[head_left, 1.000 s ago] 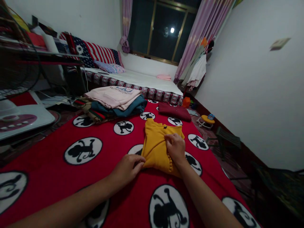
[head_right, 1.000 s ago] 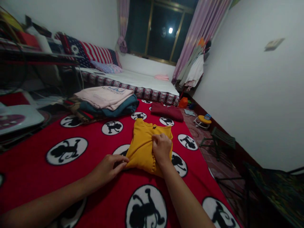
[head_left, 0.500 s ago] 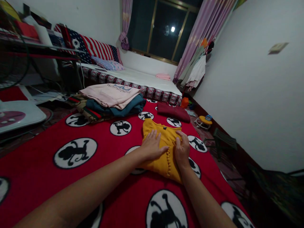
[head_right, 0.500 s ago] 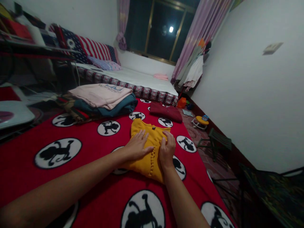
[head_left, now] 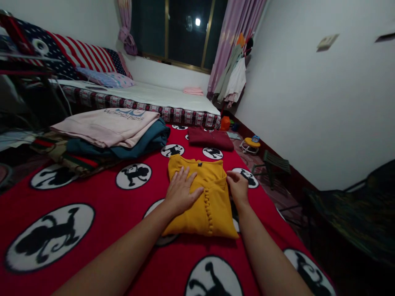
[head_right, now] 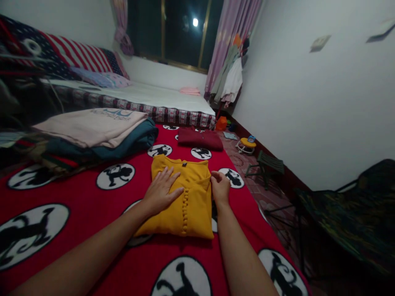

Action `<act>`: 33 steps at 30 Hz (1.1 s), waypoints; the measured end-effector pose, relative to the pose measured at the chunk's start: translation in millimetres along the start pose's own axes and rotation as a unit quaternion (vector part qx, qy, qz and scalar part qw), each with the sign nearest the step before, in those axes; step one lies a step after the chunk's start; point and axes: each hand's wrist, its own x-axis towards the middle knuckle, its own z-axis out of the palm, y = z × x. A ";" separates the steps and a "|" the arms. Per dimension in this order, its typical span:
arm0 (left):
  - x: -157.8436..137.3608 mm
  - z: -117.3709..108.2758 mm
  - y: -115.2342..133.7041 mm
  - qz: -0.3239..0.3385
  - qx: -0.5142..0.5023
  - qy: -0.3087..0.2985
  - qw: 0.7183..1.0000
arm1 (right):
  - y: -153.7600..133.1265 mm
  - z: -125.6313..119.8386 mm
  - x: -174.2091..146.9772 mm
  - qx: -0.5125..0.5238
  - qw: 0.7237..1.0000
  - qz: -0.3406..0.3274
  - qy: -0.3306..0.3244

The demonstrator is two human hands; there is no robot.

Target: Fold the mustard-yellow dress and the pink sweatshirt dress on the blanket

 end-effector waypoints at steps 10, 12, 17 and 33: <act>0.2 2.7 -0.5 0.011 0.000 0.018 1.000 | -20.9 17.4 4.0 -0.161 0.978 -0.083 -0.105; 0.2 2.7 -0.2 0.009 -0.002 0.017 1.000 | -26.0 19.1 10.7 -0.245 0.952 -0.130 -0.127; -0.1 3.2 -0.4 0.011 -0.005 0.021 1.000 | -25.1 26.1 17.7 -0.315 0.913 -0.218 -0.142; -10.8 -10.4 6.9 0.098 -0.055 0.181 0.977 | -24.9 22.6 5.4 -0.084 0.979 -0.124 0.141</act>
